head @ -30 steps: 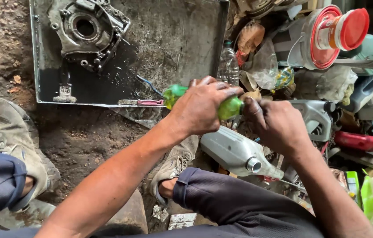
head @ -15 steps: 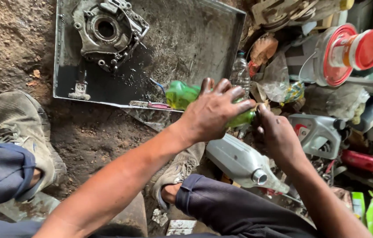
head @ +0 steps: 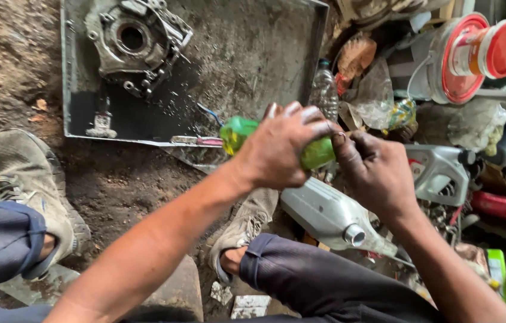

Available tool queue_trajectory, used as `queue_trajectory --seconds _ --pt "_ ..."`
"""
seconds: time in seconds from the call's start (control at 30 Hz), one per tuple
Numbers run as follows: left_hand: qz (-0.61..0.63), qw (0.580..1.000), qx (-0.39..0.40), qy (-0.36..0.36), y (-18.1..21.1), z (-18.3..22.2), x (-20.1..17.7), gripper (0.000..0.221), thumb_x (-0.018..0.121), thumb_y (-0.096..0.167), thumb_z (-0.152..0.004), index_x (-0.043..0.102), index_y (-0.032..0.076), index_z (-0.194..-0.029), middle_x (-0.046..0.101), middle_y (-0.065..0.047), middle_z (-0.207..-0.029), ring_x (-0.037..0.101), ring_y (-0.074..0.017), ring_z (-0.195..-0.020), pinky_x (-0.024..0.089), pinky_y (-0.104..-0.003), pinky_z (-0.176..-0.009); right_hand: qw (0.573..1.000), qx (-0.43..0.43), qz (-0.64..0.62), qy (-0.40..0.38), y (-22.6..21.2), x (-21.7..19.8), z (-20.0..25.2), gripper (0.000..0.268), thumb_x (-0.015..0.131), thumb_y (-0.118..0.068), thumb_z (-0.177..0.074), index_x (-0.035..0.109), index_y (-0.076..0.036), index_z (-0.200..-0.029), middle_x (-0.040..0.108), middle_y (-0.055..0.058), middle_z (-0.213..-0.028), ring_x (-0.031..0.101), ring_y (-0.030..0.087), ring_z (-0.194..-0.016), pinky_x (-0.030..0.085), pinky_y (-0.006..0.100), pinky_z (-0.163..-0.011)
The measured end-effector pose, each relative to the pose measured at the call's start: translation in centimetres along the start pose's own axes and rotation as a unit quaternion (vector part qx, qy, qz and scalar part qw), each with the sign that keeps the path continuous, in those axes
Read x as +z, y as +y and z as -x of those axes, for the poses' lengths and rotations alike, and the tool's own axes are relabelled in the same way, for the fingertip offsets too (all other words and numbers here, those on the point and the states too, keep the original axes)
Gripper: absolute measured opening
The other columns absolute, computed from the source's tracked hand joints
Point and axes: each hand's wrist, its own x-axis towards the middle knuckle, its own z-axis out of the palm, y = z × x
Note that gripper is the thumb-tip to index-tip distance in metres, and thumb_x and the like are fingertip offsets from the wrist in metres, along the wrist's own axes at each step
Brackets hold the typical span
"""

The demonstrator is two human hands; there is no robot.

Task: Cleaning and lubricating an automotive oil pump assembly.

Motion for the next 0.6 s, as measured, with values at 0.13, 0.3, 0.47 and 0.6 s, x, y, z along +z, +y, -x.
queue_trajectory --seconds 0.13,0.3,0.47,0.6 --pt "-0.071 0.993 -0.032 0.084 0.6 0.1 -0.8 0.059 0.080 0.011 -0.066 0.067 0.018 -0.123 0.064 -0.005 -0.114 0.058 -0.0275 -0.112 0.043 -0.057 -0.101 0.992 0.083 -0.097 -0.011 -0.1 0.3 0.4 0.048 0.057 -0.044 -0.105 0.067 -0.005 -0.080 0.054 0.009 -0.058 0.051 0.025 -0.049 0.039 0.039 -0.050" --pt "0.054 0.996 -0.040 -0.064 0.7 -0.4 -2.3 0.059 0.081 0.016 -0.062 0.068 0.019 -0.119 0.067 -0.004 -0.114 0.062 -0.0259 -0.111 0.049 -0.051 -0.101 0.947 -0.241 0.194 0.093 -0.5 -1.3 0.7 0.040 0.058 -0.041 -0.104 0.063 -0.005 -0.088 0.057 0.012 -0.077 0.056 0.029 -0.065 0.043 0.040 -0.061" --pt "0.102 0.987 -0.067 -0.103 1.7 0.2 -1.1 0.062 0.077 0.018 -0.062 0.067 0.018 -0.123 0.068 -0.006 -0.109 0.065 -0.0274 -0.108 0.052 -0.050 -0.100 0.925 -0.285 0.231 0.103 -0.1 -0.8 0.6 0.033 0.055 -0.032 -0.105 0.065 -0.009 -0.084 0.060 0.009 -0.072 0.057 0.028 -0.059 0.045 0.044 -0.059" --pt "-0.017 0.998 -0.051 -0.013 2.0 0.2 -0.3 0.066 0.078 0.016 -0.063 0.065 0.015 -0.128 0.064 -0.009 -0.111 0.059 -0.0295 -0.111 0.040 -0.060 -0.104 0.956 -0.227 0.155 0.105 0.1 -0.1 0.6 0.034 0.052 -0.031 -0.108 0.066 -0.008 -0.089 0.060 0.010 -0.074 0.059 0.030 -0.062 0.045 0.040 -0.057"
